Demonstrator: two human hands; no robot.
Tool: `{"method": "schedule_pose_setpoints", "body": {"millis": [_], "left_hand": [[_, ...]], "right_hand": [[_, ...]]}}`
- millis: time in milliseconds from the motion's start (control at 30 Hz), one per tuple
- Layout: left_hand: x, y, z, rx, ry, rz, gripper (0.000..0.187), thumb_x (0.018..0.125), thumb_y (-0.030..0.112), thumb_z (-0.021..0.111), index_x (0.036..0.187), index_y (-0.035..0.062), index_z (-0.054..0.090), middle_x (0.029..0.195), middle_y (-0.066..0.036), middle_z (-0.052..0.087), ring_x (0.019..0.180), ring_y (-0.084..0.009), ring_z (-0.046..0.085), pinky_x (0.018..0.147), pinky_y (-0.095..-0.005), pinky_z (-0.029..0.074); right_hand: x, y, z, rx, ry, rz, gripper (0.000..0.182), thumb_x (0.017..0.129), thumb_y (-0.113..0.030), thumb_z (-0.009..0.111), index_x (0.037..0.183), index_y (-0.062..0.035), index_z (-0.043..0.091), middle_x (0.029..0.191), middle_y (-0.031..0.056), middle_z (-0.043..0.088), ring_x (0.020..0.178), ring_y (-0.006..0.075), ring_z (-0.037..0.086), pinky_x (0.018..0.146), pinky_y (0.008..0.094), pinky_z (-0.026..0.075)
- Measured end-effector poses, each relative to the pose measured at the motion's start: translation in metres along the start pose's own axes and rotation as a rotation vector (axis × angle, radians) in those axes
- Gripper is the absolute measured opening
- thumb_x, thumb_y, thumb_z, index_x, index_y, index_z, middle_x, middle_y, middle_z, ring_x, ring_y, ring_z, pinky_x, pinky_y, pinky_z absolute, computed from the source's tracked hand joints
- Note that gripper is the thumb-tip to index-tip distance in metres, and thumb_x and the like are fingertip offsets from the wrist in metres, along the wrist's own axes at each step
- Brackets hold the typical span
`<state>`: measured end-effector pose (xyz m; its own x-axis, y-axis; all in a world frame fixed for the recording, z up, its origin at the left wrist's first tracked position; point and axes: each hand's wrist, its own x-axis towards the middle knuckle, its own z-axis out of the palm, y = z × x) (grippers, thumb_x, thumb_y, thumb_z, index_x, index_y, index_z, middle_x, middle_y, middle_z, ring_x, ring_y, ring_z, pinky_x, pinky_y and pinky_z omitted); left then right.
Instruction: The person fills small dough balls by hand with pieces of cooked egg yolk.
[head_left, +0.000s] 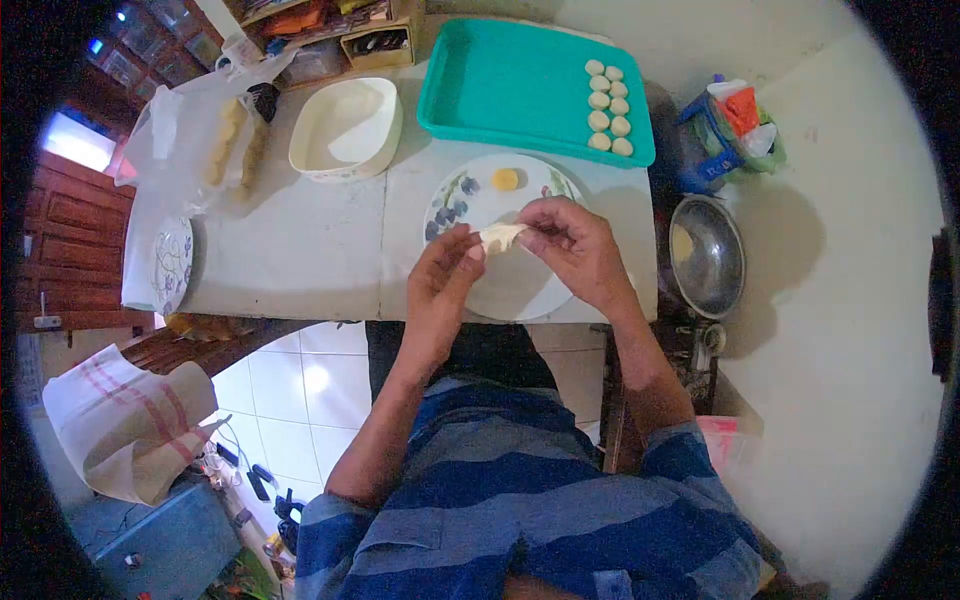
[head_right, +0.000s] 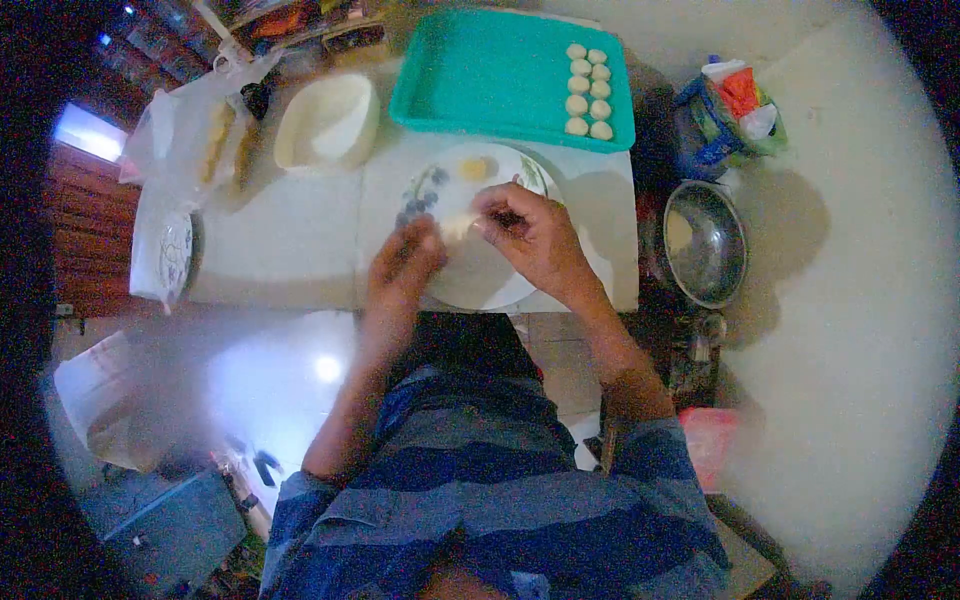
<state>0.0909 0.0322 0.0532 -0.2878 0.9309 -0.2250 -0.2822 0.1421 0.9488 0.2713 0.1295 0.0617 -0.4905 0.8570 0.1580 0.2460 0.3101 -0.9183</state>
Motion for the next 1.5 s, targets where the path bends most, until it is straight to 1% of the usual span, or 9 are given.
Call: {"method": "schedule_pose_setpoints", "body": {"millis": [33,133,233,567,967,1067,1133,1267,1500], "left_hand": [[0.002,0.001,0.002,-0.243,-0.031,-0.195,0.037,0.099,0.015,0.068,0.132,-0.0005,0.058,0.123,-0.013,0.066,0.114,-0.0216,0.063,0.098,-0.0361,0.052],[0.013,-0.007,0.002,-0.564,-0.240,-0.289,0.032,0.099,0.015,0.069,0.127,0.0020,0.061,0.121,-0.011,0.066,0.112,-0.0199,0.064,0.096,-0.0338,0.054],[0.019,-0.020,0.001,-0.473,-0.142,-0.257,0.029,0.098,0.013,0.071,0.123,0.0017,0.062,0.118,-0.010,0.067,0.109,-0.0189,0.065,0.097,-0.0325,0.054],[0.014,-0.018,0.004,-0.291,-0.104,-0.195,0.028,0.094,0.007,0.073,0.120,0.0003,0.063,0.111,-0.010,0.070,0.099,-0.0177,0.068,0.089,-0.0317,0.059],[0.016,-0.016,-0.002,-0.418,-0.194,-0.262,0.026,0.096,0.010,0.072,0.119,0.0007,0.064,0.109,-0.007,0.070,0.099,-0.0173,0.068,0.090,-0.0324,0.059],[0.013,-0.013,0.000,-0.434,-0.183,-0.236,0.024,0.096,0.010,0.072,0.118,0.0012,0.064,0.108,-0.007,0.070,0.100,-0.0168,0.068,0.090,-0.0323,0.059],[0.015,-0.014,-0.002,-0.363,-0.150,-0.262,0.023,0.096,0.009,0.072,0.117,0.0015,0.064,0.108,-0.007,0.070,0.102,-0.0169,0.069,0.090,-0.0327,0.059],[0.015,-0.014,-0.005,-0.432,-0.127,-0.293,0.022,0.096,0.009,0.072,0.115,0.0013,0.065,0.108,-0.008,0.070,0.101,-0.0173,0.069,0.088,-0.0322,0.059],[0.012,-0.014,-0.003,-0.369,-0.174,-0.276,0.023,0.095,0.007,0.072,0.115,0.0006,0.064,0.108,-0.009,0.070,0.099,-0.0177,0.069,0.087,-0.0306,0.059]], "right_hand": [[-0.001,-0.002,0.001,0.154,0.019,0.053,0.018,0.090,-0.011,0.075,0.105,-0.0025,0.070,0.103,0.0082,0.073,0.088,0.0213,0.071,0.077,0.0357,0.057],[-0.003,0.001,0.005,0.089,-0.029,0.037,0.017,0.090,-0.011,0.076,0.103,-0.0017,0.071,0.105,0.0073,0.072,0.094,0.0184,0.070,0.082,0.0328,0.057],[-0.008,0.008,0.014,-0.077,0.022,-0.261,0.019,0.093,-0.002,0.072,0.112,-0.0013,0.070,0.107,0.0055,0.071,0.096,0.0126,0.067,0.085,0.0268,0.055],[-0.022,0.007,0.017,0.196,0.016,0.041,0.027,0.093,-0.011,0.075,0.118,-0.0030,0.068,0.109,0.0049,0.071,0.099,0.0116,0.067,0.085,0.0282,0.057],[-0.019,0.011,0.016,-0.171,-0.004,-0.143,0.021,0.089,-0.007,0.077,0.109,-0.0019,0.073,0.100,0.0075,0.073,0.097,0.0152,0.070,0.083,0.0298,0.055],[-0.020,0.009,0.019,-0.014,0.032,-0.032,0.023,0.087,-0.011,0.077,0.108,-0.0063,0.073,0.098,0.0090,0.072,0.095,0.0244,0.070,0.093,0.0368,0.052],[-0.020,0.009,0.019,-0.140,0.068,-0.197,0.025,0.085,-0.012,0.079,0.109,-0.0075,0.074,0.106,0.0086,0.072,0.103,0.0265,0.069,0.101,0.0391,0.049],[-0.023,0.001,0.018,-0.107,0.030,-0.184,0.027,0.084,-0.008,0.080,0.110,-0.0056,0.074,0.111,0.0057,0.072,0.093,0.0161,0.068,0.086,0.0313,0.053],[-0.029,0.016,0.019,-0.295,-0.014,-0.246,0.031,0.083,-0.014,0.080,0.112,-0.0079,0.073,0.119,0.0100,0.070,0.115,0.0282,0.065,0.101,0.0396,0.049]]}}
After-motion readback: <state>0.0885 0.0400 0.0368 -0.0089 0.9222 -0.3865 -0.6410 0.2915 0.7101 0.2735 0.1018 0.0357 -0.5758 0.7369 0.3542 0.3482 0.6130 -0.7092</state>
